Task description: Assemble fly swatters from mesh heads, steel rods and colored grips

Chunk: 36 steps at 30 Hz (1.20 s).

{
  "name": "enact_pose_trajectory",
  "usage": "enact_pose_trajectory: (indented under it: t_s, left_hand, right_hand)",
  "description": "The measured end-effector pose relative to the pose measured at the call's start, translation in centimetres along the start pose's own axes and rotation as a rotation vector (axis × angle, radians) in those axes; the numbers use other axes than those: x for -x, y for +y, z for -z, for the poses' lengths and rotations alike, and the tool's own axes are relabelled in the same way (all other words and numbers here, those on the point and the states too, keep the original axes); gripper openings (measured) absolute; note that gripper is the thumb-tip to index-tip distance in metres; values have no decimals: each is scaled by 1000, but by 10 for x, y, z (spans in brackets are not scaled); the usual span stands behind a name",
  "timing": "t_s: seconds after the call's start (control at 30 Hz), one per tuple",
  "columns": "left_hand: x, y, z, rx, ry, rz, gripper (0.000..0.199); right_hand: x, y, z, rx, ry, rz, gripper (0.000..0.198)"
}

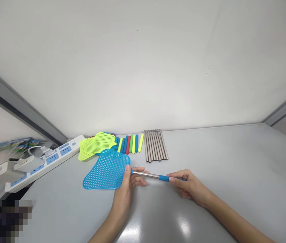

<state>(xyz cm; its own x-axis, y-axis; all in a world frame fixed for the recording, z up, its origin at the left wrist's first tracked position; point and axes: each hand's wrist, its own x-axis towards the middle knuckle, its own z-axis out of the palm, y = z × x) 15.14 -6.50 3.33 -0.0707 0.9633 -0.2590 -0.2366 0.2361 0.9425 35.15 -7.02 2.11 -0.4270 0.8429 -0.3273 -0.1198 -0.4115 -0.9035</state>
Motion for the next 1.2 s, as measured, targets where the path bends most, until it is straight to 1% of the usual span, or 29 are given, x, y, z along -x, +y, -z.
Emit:
enact_pose_trajectory:
  t_s: [0.1,0.2,0.27,0.33,0.43,0.53,0.77,0.87,1.0,1.07,1.2]
  left_hand:
    - [-5,0,4,-87,-23,-94,37]
    - [-3,-1,8,-279,-67,-178,32]
    - [0,-3,10,-424,-87,-191,30]
    - [3,-4,9,-496,-113,-177,33]
    - [4,-5,7,-486,-185,-147,38]
    - [3,-5,5,-459,-218,-126,38]
    - [1,-7,5,-439,-222,-127,40]
    - [0,-8,5,-426,-242,-119,42]
    - [-1,-10,4,-401,-227,-120,40]
    - [-1,-10,2,-373,-211,-115,39]
    - [1,-8,-1,-328,-222,-102,41]
  right_hand:
    - [-1,2,2,21,-10,13,30]
    - [-2,4,2,68,-35,38,30]
    - [-2,4,2,100,-59,53,28]
    - [-1,4,1,122,-74,56,27]
    - [0,2,0,134,-81,45,27]
    - [1,-1,0,140,-90,49,27]
    - [2,-3,-1,162,-95,57,28]
    - [2,-2,0,176,-79,50,33]
    - [3,-1,1,170,-60,30,40]
    - [3,-1,1,143,-62,18,39]
    - [5,-3,0,99,-74,-5,35]
